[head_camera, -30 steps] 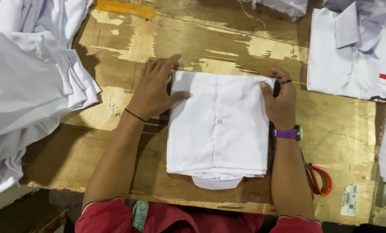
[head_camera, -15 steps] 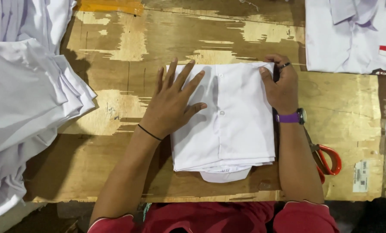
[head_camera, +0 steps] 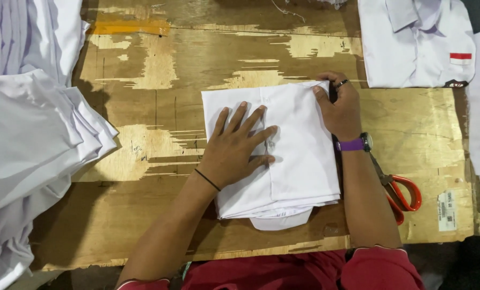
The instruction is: Folding and smoothing a white school shirt on a wooden table in a factory setting.
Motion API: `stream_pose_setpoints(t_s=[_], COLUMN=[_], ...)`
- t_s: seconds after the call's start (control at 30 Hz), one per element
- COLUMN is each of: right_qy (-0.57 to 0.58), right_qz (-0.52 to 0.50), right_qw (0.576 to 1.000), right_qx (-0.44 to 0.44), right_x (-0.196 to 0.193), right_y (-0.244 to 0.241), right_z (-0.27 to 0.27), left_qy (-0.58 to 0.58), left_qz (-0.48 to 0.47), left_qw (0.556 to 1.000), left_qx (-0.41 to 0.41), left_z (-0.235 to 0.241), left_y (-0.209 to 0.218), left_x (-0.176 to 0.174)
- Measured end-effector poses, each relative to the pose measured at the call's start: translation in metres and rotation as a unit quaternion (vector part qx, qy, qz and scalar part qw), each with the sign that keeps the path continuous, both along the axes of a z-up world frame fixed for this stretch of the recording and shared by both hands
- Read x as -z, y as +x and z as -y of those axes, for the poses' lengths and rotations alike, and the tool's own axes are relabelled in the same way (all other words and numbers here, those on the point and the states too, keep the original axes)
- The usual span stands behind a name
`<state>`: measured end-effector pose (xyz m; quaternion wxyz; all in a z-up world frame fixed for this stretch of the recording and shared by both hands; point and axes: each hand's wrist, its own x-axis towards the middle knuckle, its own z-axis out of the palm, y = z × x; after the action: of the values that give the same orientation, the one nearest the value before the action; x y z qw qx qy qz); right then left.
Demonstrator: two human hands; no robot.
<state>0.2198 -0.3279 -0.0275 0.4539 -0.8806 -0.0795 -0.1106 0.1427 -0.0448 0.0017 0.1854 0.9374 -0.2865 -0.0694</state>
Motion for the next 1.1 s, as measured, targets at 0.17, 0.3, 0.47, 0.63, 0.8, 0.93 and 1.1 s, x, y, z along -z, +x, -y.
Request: stream_pose_setpoints(t_s=[0.17, 0.3, 0.47, 0.63, 0.8, 0.93, 1.1], right_qy=[-0.012, -0.016, -0.012, -0.016, 0.003, -0.006, -0.016], right_qz=[0.002, 0.005, 0.007, -0.001, -0.013, -0.014, 0.001], right_qw=[1.0, 1.0, 1.0, 1.0, 1.0, 1.0, 1.0], right_qx=[0.001, 0.0, 0.004, 0.007, 0.012, 0.012, 0.014], right_x=[-0.004, 0.0, -0.001, 0.002, -0.006, -0.007, -0.006], right_y=[-0.002, -0.003, -0.003, -0.003, -0.003, -0.003, -0.002], right_z=[-0.003, 0.001, 0.0, 0.001, -0.003, -0.003, -0.003], left_qy=[-0.016, -0.08, -0.093, -0.097, -0.087, -0.077, -0.06], left_qz=[0.01, 0.099, 0.113, 0.11, 0.168, 0.14, 0.086], left_qw=[0.999, 0.991, 0.989, 0.989, 0.982, 0.987, 0.995], left_qx=[-0.03, -0.047, -0.029, -0.013, 0.003, 0.011, -0.002], left_z=[0.004, 0.008, 0.01, 0.014, 0.019, 0.02, 0.017], left_y=[0.0, 0.001, 0.0, -0.001, 0.0, 0.0, -0.001], left_x=[0.005, 0.014, 0.012, 0.007, 0.038, 0.032, 0.023])
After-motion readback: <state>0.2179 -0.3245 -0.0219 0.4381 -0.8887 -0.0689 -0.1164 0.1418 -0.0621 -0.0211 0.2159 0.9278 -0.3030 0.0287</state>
